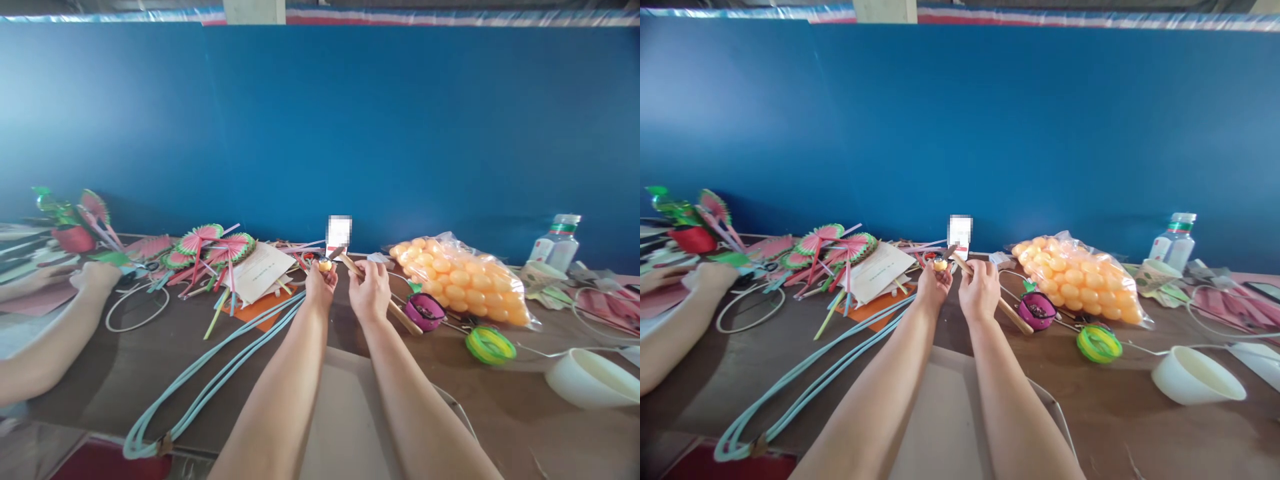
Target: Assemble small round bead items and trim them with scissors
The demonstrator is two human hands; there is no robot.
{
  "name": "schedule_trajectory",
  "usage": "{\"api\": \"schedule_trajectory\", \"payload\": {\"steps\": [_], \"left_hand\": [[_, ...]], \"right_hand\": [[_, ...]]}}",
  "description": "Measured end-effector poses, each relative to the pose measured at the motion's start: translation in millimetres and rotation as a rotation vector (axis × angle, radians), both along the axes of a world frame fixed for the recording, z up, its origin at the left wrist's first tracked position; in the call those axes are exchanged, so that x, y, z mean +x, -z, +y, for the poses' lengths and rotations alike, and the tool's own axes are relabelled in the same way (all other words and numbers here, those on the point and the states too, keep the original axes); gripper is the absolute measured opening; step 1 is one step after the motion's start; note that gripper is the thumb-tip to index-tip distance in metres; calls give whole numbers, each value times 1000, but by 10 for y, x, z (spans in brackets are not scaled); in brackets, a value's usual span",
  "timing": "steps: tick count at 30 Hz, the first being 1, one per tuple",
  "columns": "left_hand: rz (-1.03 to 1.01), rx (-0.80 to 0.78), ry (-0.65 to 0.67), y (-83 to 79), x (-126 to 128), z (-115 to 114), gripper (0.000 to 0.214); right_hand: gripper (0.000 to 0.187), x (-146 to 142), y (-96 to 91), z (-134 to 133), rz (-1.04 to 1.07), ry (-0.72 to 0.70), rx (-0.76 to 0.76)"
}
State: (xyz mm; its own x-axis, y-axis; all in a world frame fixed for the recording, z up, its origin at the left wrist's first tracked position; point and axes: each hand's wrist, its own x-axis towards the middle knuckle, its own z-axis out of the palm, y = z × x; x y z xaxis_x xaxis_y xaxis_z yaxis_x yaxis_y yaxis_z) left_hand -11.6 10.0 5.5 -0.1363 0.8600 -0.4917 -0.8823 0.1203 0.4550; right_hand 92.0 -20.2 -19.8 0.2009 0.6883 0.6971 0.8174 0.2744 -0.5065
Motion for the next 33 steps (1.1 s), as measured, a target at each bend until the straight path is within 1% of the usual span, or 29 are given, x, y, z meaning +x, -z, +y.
{"api": "schedule_trajectory", "payload": {"steps": [3,5,6,8,10,13,16,21,24,26,28,30,33], "left_hand": [[8,-23,-15,11,-3,10,23],[28,-48,-61,31,-19,31,24],[45,-59,-105,45,-32,46,24],[90,-77,-213,76,-60,75,22],[145,-68,-282,101,-82,98,22],[194,-56,-302,111,-86,108,24],[178,-59,-281,91,-69,98,26],[138,-63,-232,67,-51,83,28],[137,-62,-204,66,-50,81,29],[132,-63,-197,65,-48,78,27],[130,-57,-200,61,-43,73,25],[134,-50,-197,52,-36,66,26],[134,-54,-177,30,-30,56,26]], "right_hand": [[14,-6,-19,-16,-19,0,-68],[16,-5,-52,-36,-21,28,-127],[17,-1,-73,-47,-22,49,-173],[20,11,-111,-66,-34,90,-309],[22,28,-131,-76,-75,100,-468],[25,42,-119,-71,-167,57,-650],[25,19,-90,-66,-221,20,-760],[24,-110,-92,-106,-274,-20,-873],[23,-169,-121,-133,-308,-74,-900],[22,-155,-155,-140,-300,-96,-905],[24,-91,-205,-141,-283,-67,-890],[30,3,-262,-137,-271,16,-871],[38,132,-305,-118,-260,93,-914]]}}
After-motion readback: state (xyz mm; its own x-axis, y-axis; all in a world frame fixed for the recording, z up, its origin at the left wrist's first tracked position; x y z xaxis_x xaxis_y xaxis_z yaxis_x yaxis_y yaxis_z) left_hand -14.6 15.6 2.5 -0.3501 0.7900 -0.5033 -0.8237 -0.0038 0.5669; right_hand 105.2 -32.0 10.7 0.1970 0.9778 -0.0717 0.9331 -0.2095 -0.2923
